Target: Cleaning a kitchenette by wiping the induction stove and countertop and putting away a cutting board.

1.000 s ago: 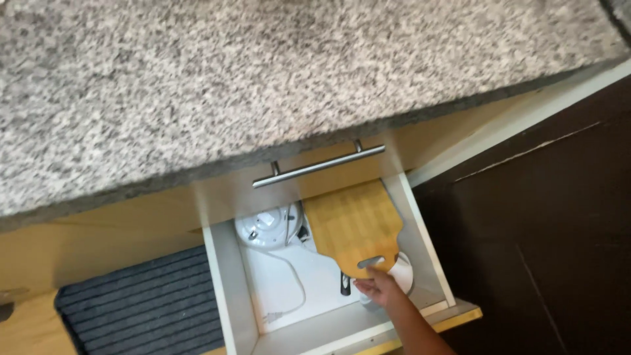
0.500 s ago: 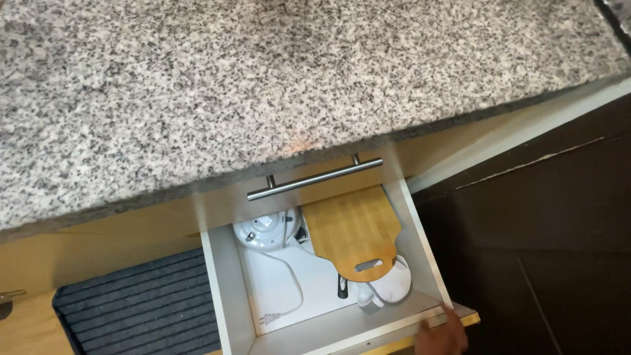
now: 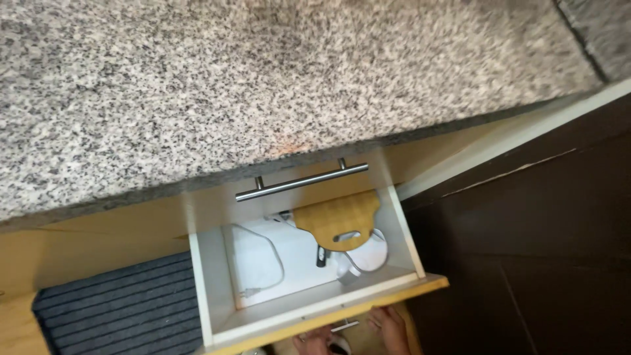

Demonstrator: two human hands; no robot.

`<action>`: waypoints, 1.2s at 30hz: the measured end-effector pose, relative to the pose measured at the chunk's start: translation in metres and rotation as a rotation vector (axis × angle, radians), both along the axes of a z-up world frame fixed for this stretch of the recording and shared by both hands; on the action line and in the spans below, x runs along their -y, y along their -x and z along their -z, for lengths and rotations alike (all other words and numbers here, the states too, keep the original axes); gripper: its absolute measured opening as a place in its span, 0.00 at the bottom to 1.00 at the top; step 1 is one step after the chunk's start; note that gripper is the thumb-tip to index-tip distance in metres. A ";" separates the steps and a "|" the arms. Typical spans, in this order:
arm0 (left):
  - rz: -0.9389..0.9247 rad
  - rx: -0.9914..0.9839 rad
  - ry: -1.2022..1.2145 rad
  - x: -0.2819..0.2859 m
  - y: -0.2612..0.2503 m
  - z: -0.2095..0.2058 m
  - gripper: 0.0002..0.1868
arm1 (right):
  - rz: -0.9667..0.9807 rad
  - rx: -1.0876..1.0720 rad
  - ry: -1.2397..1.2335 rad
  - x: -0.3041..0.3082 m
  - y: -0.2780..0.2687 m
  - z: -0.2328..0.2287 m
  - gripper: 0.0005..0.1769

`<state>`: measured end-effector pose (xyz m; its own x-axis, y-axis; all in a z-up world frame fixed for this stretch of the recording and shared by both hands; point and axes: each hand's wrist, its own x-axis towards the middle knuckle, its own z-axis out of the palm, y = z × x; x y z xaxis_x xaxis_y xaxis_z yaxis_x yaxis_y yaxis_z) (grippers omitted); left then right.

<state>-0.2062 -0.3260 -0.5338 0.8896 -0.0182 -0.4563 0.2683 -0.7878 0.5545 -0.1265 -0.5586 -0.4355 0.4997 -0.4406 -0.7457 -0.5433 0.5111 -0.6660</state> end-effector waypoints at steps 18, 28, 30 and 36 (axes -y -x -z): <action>0.047 0.317 0.025 -0.020 -0.243 -0.091 0.13 | -0.373 0.173 0.052 -0.120 -0.180 -0.171 0.34; 0.089 0.120 -0.059 -0.027 -0.312 -0.070 0.10 | -0.584 0.270 0.261 -0.132 -0.227 -0.130 0.50; 0.087 0.134 -0.078 -0.028 -0.324 -0.072 0.10 | -0.723 0.171 0.385 -0.138 -0.235 -0.143 0.50; 0.089 0.150 -0.163 -0.032 -0.356 -0.124 0.12 | -1.186 0.248 0.882 -0.148 -0.247 -0.177 0.43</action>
